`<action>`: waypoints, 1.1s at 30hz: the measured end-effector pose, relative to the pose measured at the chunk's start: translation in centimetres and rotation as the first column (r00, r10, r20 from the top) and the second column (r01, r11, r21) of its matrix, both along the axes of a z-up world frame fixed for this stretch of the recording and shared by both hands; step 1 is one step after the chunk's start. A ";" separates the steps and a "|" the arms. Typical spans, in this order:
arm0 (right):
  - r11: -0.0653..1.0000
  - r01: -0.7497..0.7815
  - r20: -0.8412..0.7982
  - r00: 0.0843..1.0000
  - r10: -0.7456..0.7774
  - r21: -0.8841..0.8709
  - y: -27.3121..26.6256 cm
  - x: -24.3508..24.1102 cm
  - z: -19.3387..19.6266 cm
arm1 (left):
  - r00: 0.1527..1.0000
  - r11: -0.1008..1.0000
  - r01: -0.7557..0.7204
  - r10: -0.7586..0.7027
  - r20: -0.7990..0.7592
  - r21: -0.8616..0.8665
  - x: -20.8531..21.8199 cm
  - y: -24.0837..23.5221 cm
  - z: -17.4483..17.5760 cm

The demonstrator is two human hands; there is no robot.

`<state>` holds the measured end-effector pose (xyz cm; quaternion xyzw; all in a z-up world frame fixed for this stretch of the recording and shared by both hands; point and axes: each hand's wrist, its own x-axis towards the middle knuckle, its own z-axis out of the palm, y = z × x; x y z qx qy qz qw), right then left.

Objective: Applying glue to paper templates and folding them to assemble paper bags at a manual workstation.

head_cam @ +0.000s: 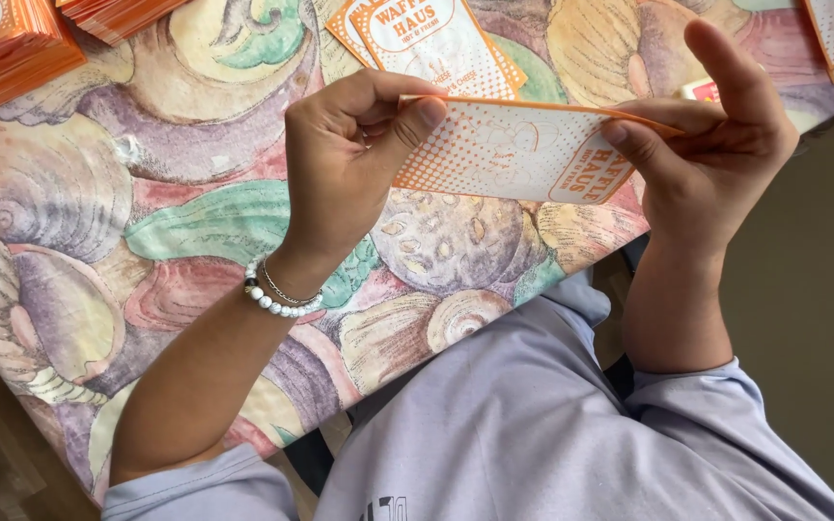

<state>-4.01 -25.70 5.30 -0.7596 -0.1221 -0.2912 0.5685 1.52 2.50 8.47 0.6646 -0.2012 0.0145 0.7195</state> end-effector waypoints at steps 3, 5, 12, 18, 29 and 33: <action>0.999 -0.031 -0.007 1.000 0.031 0.010 -0.2 -0.1 -0.1 | 0.999 0.999 -0.037 0.036 0.026 0.030 -0.1 0.0 -0.2; 1.000 -0.028 -0.026 0.999 0.028 0.001 -0.3 -0.1 -0.1 | 0.998 0.999 -0.039 0.037 0.050 0.027 -0.2 0.0 -0.2; 1.000 -0.016 -0.070 0.997 0.015 -0.005 -0.5 0.3 0.4 | 0.999 0.997 -0.052 0.051 0.010 0.060 0.0 0.1 -0.1; 0.990 -0.138 -0.484 0.864 0.136 0.032 -0.6 2.8 0.5 | 0.995 0.910 -0.005 -0.036 0.090 0.414 -0.8 1.1 -0.9; 0.476 -0.227 -0.186 0.974 0.132 -0.850 5.7 -0.3 -1.9 | 0.771 0.282 -0.118 -0.579 0.267 0.952 -6.5 1.3 -6.7; 0.435 -0.202 -0.193 0.979 0.064 -0.878 4.3 -0.1 -2.6 | 0.760 0.268 -0.145 -0.586 0.281 0.952 -5.8 2.0 -5.6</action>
